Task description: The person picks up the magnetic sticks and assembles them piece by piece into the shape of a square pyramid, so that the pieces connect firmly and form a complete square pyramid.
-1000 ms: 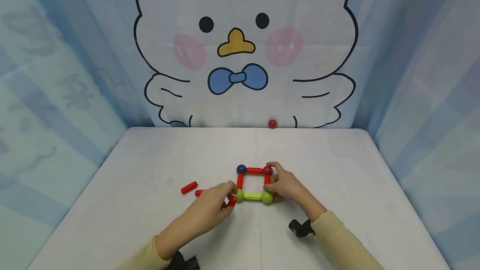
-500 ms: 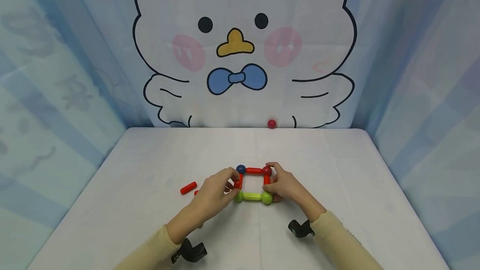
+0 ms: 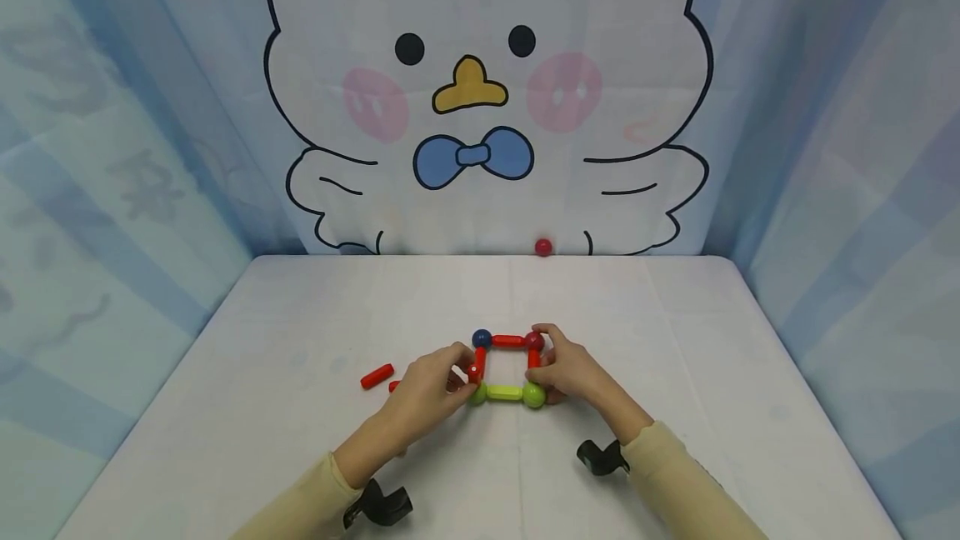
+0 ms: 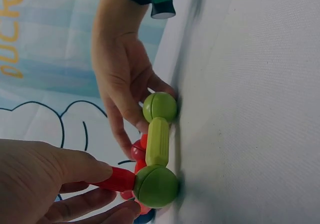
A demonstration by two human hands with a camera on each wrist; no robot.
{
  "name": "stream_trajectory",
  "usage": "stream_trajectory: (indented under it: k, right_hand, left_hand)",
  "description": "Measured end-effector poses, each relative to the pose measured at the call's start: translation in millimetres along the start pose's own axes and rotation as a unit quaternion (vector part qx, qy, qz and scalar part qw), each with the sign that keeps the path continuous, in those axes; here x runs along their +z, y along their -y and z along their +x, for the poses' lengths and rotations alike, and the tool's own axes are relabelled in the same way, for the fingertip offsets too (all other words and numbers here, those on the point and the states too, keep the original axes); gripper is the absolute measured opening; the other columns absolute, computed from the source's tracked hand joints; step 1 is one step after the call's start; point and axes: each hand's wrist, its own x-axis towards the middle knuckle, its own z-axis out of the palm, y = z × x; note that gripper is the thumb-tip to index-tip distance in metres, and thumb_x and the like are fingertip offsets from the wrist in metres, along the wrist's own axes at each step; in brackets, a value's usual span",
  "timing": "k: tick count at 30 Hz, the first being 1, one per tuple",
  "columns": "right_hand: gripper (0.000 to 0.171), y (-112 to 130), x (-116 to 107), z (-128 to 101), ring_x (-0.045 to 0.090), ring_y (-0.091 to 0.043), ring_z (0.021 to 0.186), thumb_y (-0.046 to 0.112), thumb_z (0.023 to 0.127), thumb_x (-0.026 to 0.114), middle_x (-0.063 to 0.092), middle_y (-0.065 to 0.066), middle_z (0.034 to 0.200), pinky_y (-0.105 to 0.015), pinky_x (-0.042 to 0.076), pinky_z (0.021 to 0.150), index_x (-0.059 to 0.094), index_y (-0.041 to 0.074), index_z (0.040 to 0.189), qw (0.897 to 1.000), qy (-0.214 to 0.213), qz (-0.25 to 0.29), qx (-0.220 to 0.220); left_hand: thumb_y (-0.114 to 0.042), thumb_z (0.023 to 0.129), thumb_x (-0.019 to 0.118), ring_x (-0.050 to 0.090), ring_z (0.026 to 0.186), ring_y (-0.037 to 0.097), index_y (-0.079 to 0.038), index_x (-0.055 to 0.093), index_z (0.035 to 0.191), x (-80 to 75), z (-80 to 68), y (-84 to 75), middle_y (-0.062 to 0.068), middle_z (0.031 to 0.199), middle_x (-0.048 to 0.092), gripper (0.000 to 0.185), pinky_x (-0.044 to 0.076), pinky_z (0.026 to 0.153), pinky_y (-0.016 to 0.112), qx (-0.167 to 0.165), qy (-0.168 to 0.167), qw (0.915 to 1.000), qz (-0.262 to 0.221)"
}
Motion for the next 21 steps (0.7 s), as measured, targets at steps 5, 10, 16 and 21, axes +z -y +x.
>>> stream_trajectory:
  k: [5,10,16,21]
  right_hand:
    - [0.085,4,-4,-6,0.062,-0.021,0.075,0.027,0.094,0.075,0.064,-0.014,0.106,-0.032,0.059,0.067,0.026,0.009,0.16,0.998,-0.012,-0.054,0.006]
    - [0.085,11,-5,-14,0.058,-0.02,0.068,0.034,0.091,0.076,0.063,-0.008,0.089,-0.029,0.051,0.062,0.03,0.007,0.158,0.992,-0.027,-0.126,0.017]
    - [0.083,15,0,-22,0.058,-0.019,0.065,0.033,0.09,0.077,0.062,-0.006,0.08,-0.029,0.049,0.06,0.035,0.004,0.155,0.988,-0.024,-0.153,0.006]
    - [0.086,17,3,-26,0.058,-0.019,0.063,0.032,0.09,0.078,0.061,-0.006,0.078,-0.029,0.05,0.058,0.033,0.002,0.157,0.988,-0.027,-0.154,0.001]
  left_hand:
    - [-0.019,0.09,0.081,0.066,0.08,0.008,-0.016,0.067,0.106,1.0,0.1,2.4,-0.001,0.101,0.077,0.021,0.056,0.072,0.018,-0.036,0.014,0.9989,0.025]
    - [-0.022,0.087,0.083,0.067,0.081,0.01,-0.016,0.071,0.107,-5.2,-7.0,6.7,-0.003,0.098,0.076,0.024,0.058,0.072,0.024,-0.082,0.05,0.9941,0.05]
    - [-0.026,0.084,0.086,0.057,0.074,0.01,-0.018,0.07,0.101,-22.5,-18.7,7.4,-0.007,0.087,0.067,0.025,0.053,0.07,0.026,-0.113,0.132,0.9783,0.113]
    - [-0.022,0.079,0.087,0.053,0.07,0.011,-0.02,0.068,0.094,-37.2,-31.6,11.1,-0.009,0.079,0.059,0.025,0.048,0.066,0.029,-0.114,0.19,0.962,0.16]
